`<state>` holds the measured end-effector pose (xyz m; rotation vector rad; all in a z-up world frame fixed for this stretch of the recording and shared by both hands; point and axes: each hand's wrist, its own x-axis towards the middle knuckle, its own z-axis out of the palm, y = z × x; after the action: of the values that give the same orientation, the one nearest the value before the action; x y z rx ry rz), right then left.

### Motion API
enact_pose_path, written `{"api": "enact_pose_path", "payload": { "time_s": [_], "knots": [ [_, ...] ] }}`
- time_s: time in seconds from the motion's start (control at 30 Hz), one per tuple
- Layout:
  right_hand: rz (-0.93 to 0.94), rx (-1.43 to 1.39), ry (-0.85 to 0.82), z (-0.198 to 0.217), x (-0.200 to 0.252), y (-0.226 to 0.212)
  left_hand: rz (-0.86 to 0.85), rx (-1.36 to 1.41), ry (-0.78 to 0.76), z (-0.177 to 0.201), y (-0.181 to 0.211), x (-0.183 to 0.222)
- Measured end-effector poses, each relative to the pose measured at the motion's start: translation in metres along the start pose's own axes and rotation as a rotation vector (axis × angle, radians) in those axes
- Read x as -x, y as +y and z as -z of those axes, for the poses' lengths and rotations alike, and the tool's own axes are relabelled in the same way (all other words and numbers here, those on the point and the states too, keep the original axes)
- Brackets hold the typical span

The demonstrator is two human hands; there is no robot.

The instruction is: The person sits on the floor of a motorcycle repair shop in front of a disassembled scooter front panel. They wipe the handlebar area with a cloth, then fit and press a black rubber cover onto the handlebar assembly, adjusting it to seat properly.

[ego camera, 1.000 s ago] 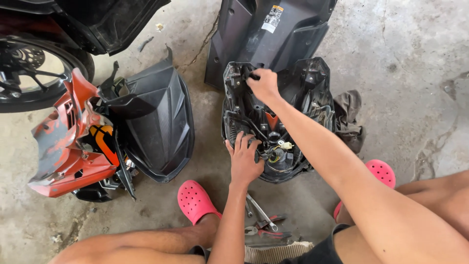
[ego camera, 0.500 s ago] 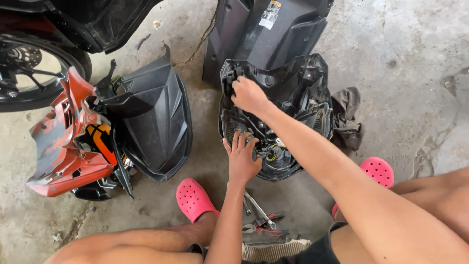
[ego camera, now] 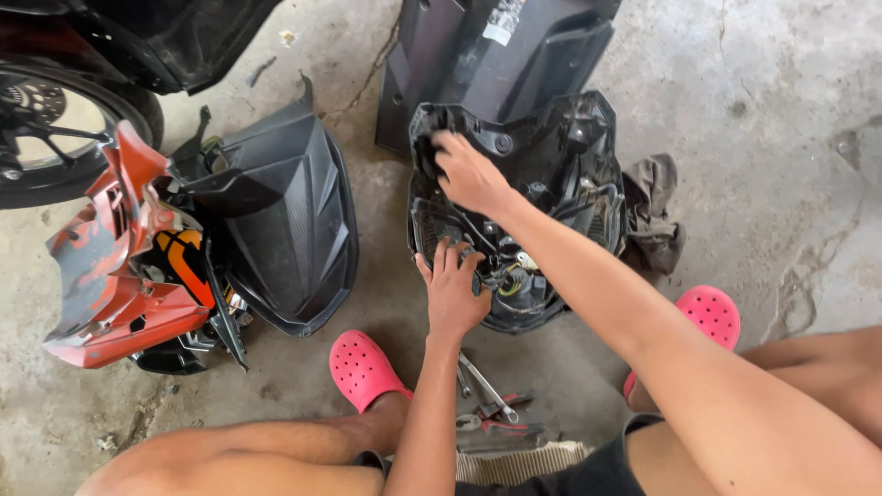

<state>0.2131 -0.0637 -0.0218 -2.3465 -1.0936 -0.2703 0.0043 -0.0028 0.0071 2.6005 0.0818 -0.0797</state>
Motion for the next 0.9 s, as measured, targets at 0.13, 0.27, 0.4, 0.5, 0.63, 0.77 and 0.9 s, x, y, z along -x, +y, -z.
{"api": "enact_pose_path", "payload": {
  "time_s": [0.13, 0.27, 0.4, 0.5, 0.63, 0.77, 0.9],
  "knots": [
    [-0.181, -0.273, 0.072, 0.001, -0.018, 0.008, -0.011, -0.026, 0.035, -0.005, 0.0, 0.003],
    [-0.107, 0.026, -0.101, -0.014, -0.026, -0.001, -0.015, -0.005, 0.071, -0.008, -0.007, 0.003],
    [-0.131, -0.085, -0.216, -0.006, -0.021, -0.009, -0.012, -0.026, 0.074, -0.008, -0.011, 0.004],
    [-0.084, 0.028, -0.15, 0.001, -0.015, -0.02, -0.02, -0.023, 0.078, -0.01, -0.009, 0.006],
    [-0.077, -0.136, -0.19, 0.019, -0.022, -0.034, -0.023, -0.018, 0.098, -0.01, -0.007, 0.004],
    [-0.125, -0.247, -0.083, 0.012, -0.015, -0.021, -0.016, -0.007, 0.084, -0.006, -0.006, 0.006],
    [-0.151, -0.207, -0.059, 0.003, -0.01, -0.003, -0.015, 0.001, 0.067, -0.005, -0.005, 0.002]
  ]
}}
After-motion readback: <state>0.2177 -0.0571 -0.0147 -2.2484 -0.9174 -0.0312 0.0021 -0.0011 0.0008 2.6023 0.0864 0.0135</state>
